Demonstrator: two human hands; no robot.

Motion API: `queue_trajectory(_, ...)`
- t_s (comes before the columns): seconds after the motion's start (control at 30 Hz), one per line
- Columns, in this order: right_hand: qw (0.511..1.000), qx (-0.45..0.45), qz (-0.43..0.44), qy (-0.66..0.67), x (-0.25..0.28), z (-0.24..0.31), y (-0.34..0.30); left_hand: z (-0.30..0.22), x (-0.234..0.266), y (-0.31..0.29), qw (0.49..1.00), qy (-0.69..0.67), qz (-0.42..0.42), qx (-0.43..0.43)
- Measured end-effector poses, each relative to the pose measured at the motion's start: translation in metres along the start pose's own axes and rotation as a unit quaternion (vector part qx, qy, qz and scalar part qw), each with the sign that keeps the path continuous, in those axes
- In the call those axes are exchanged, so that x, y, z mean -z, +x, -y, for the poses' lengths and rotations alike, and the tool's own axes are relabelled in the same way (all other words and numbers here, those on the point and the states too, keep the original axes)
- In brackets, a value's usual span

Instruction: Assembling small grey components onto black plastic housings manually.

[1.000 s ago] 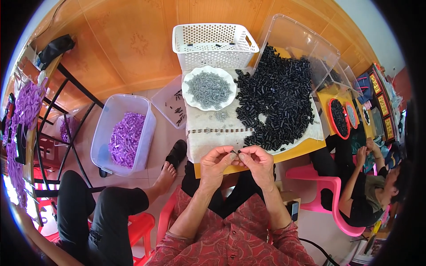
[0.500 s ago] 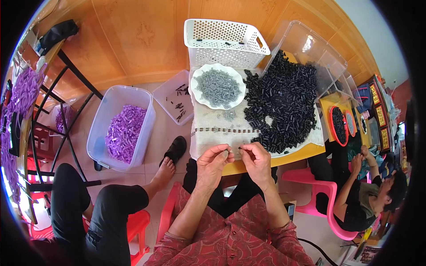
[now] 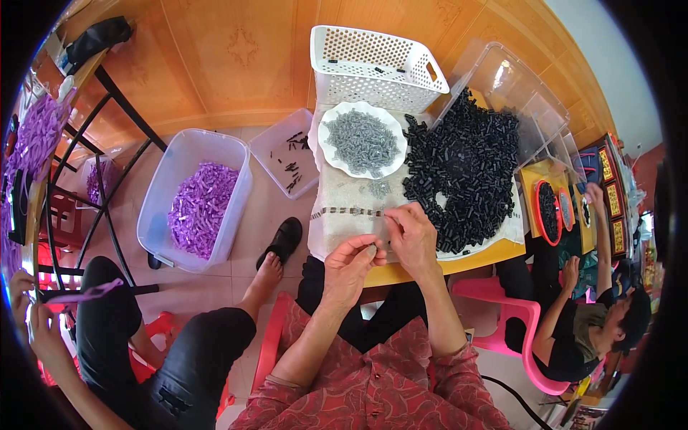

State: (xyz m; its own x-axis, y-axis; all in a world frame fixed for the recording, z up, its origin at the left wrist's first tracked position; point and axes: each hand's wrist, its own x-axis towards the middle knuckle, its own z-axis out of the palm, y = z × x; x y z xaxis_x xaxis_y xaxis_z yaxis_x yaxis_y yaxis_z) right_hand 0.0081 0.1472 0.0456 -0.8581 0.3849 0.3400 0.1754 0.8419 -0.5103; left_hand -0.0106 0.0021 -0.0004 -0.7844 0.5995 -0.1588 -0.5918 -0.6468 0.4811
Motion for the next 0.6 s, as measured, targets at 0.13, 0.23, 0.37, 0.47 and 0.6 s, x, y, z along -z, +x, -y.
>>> queue_trajectory(0.13, 0.999, 0.028, 0.027, -0.02, -0.009, 0.001, 0.012, 0.0, -0.001, 0.0, 1.0, -0.004, 0.001, 0.001)
queue_trajectory(0.23, 0.997, 0.026, 0.061, -0.041, -0.011, 0.0, 0.017, -0.001, -0.002, -0.001, 1.0, -0.001, 0.001, 0.003)
queue_trajectory(0.37, 0.993, -0.014, 0.109, -0.037, -0.011, -0.001, 0.021, 0.0, -0.001, -0.002, 1.0, 0.013, 0.013, -0.003)
queue_trajectory(0.47, 0.995, -0.012, 0.099, -0.03, -0.01, -0.003, 0.019, 0.003, 0.003, -0.002, 1.0, 0.01, 0.021, -0.009)
queue_trajectory(0.6, 0.998, -0.008, 0.049, 0.027, 0.002, -0.007, 0.004, 0.002, 0.0, -0.002, 1.0, -0.004, 0.008, -0.003)
